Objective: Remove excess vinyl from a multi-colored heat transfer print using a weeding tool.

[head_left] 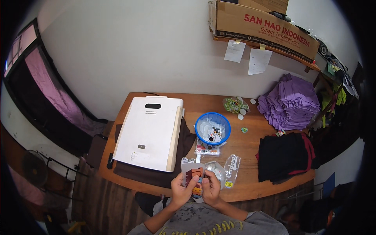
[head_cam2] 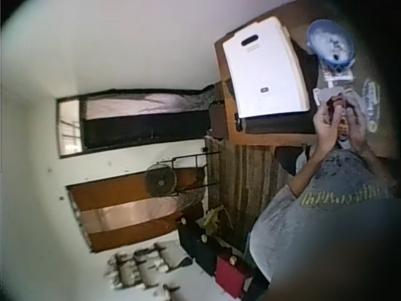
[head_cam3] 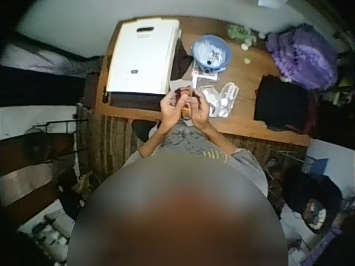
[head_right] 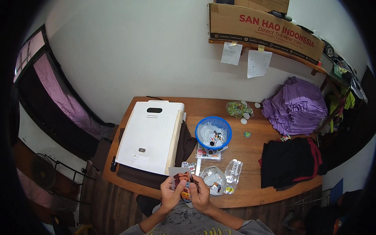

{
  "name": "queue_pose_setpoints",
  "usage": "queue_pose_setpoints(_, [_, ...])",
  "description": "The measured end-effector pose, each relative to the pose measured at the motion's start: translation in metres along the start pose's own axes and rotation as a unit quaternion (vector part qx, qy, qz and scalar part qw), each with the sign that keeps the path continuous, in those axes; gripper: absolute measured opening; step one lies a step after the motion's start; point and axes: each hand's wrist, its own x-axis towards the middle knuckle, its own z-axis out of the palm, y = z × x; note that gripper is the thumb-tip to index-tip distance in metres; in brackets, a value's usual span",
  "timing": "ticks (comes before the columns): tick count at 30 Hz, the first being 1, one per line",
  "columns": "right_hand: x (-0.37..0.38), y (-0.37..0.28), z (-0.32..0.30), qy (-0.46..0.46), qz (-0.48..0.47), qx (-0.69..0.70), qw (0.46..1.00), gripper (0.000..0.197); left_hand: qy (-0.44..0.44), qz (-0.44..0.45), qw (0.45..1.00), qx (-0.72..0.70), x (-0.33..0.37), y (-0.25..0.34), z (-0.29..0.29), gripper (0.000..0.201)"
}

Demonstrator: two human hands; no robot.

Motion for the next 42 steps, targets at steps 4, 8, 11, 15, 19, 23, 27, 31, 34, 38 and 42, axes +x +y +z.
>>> queue_pose_setpoints(4, [0.002,-0.002,0.0,-0.007,-0.003,-0.023,1.0,0.026,0.003,0.004,1.0,-0.001,0.002,0.0,-0.001,0.017])
queue_pose_setpoints(8, [0.0,0.003,-0.001,-0.007,0.007,-0.017,1.0,0.026,0.003,0.006,1.0,-0.002,0.002,0.0,-0.002,0.017])
queue_pose_setpoints(11, [0.003,-0.001,-0.001,-0.006,0.015,-0.002,1.0,0.026,-0.014,-0.002,1.0,0.006,0.002,0.003,-0.002,0.018])
queue_pose_setpoints(15, [0.002,0.0,-0.002,-0.005,0.022,-0.001,1.0,0.026,-0.014,0.007,1.0,0.018,0.001,0.0,-0.004,0.018])
queue_pose_setpoints(19, [0.001,0.001,-0.002,-0.011,0.025,0.01,1.0,0.027,-0.014,-0.001,1.0,0.004,0.001,0.0,-0.004,0.019])
queue_pose_setpoints(23, [0.001,0.003,-0.002,0.001,0.02,0.008,1.0,0.026,-0.021,0.005,1.0,0.018,0.0,-0.003,-0.006,0.019])
queue_pose_setpoints(27, [0.0,0.003,-0.002,0.006,0.019,0.006,1.0,0.026,-0.02,0.001,1.0,0.005,0.001,-0.002,-0.004,0.019])
queue_pose_setpoints(31, [0.001,-0.001,-0.002,0.007,0.007,-0.012,1.0,0.026,-0.023,0.006,0.999,0.024,-0.001,-0.007,-0.008,0.019])
queue_pose_setpoints(34, [0.002,0.0,-0.002,0.008,0.012,-0.011,1.0,0.025,-0.029,0.013,0.999,0.036,-0.001,-0.007,-0.007,0.019])
queue_pose_setpoints(38, [0.002,-0.001,-0.002,0.017,0.008,-0.008,1.0,0.025,-0.035,0.026,0.998,0.055,-0.002,-0.002,-0.006,0.019])
queue_pose_setpoints(42, [0.003,-0.001,-0.002,0.02,0.011,-0.007,1.0,0.025,-0.028,0.013,0.998,0.05,-0.002,-0.004,-0.005,0.019])
